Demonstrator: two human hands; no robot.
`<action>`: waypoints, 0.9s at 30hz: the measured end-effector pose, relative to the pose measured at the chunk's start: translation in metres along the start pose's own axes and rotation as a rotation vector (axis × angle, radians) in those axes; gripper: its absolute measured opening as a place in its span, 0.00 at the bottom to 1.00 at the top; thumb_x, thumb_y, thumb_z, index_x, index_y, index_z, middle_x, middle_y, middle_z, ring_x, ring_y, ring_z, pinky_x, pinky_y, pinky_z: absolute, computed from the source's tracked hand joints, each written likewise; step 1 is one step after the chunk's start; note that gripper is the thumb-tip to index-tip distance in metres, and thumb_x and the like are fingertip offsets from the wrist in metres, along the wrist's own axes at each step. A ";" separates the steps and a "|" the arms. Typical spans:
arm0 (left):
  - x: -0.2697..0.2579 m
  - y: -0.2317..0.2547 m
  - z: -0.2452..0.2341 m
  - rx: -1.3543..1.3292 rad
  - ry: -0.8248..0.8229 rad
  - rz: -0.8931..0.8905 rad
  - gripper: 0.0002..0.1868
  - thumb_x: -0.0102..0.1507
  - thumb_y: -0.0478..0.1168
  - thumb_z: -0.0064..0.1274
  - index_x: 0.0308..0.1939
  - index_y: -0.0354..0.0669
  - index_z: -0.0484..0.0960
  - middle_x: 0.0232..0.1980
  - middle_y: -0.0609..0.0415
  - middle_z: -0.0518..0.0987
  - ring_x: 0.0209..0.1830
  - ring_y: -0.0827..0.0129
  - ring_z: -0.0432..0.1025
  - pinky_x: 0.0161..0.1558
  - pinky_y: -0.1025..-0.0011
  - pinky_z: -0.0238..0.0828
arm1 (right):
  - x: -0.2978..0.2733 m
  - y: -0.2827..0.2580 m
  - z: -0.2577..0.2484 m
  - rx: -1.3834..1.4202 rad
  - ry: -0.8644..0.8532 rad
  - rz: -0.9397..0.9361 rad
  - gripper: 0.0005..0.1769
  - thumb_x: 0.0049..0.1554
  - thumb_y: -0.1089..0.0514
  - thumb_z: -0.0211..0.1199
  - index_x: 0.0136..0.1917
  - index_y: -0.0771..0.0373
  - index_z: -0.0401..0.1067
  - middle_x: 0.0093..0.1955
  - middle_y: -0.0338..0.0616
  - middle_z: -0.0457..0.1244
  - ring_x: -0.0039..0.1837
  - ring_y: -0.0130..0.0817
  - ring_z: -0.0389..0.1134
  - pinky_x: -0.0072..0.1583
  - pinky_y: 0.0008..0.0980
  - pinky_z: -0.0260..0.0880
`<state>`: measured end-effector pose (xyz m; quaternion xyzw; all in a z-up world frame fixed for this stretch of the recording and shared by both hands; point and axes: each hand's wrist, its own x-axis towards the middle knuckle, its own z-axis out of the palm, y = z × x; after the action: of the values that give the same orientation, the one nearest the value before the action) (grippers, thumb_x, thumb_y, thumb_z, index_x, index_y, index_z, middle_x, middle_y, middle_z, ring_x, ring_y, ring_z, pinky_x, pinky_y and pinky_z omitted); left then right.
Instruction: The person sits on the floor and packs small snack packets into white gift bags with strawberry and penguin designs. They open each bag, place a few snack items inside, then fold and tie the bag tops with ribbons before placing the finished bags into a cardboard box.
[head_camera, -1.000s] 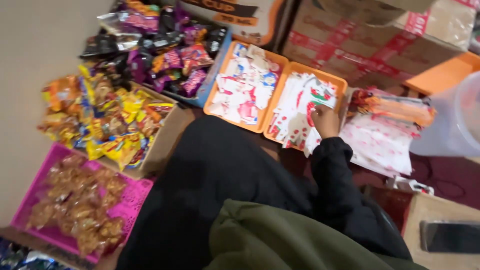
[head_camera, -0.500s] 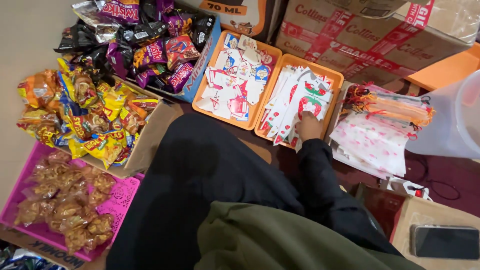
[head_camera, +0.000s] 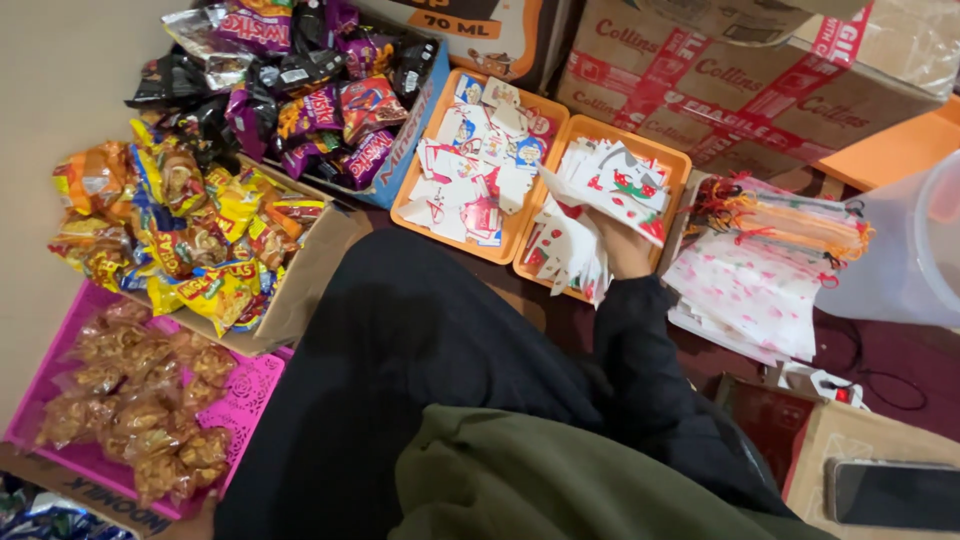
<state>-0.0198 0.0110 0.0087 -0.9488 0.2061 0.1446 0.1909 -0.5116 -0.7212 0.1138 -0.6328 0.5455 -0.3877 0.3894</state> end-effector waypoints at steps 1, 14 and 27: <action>0.028 0.033 -0.004 0.016 0.014 -0.006 0.34 0.69 0.74 0.30 0.59 0.71 0.86 0.80 0.56 0.68 0.86 0.57 0.52 0.86 0.60 0.25 | -0.009 -0.035 -0.006 0.071 -0.110 -0.137 0.11 0.59 0.53 0.69 0.52 0.58 0.73 0.53 0.45 0.69 0.58 0.38 0.70 0.63 0.39 0.69; -0.151 0.289 -0.349 -1.307 0.355 0.598 0.12 0.70 0.37 0.47 0.53 0.37 0.83 0.54 0.49 0.84 0.56 0.63 0.78 0.62 0.67 0.70 | -0.112 -0.180 0.120 0.727 -0.494 -0.056 0.09 0.56 0.65 0.68 0.39 0.57 0.69 0.45 0.36 0.66 0.47 0.24 0.64 0.51 0.21 0.64; -0.143 0.327 -0.333 -1.887 0.432 0.448 0.13 0.62 0.33 0.61 0.51 0.38 0.79 0.45 0.45 0.83 0.43 0.55 0.81 0.44 0.62 0.81 | -0.186 -0.199 0.185 0.733 -0.948 0.188 0.11 0.56 0.68 0.67 0.36 0.63 0.67 0.38 0.40 0.61 0.36 0.23 0.61 0.37 0.19 0.61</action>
<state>-0.2255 -0.3568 0.2552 -0.6571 0.2116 0.1064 -0.7157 -0.2846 -0.5033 0.2110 -0.5102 0.1971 -0.1903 0.8152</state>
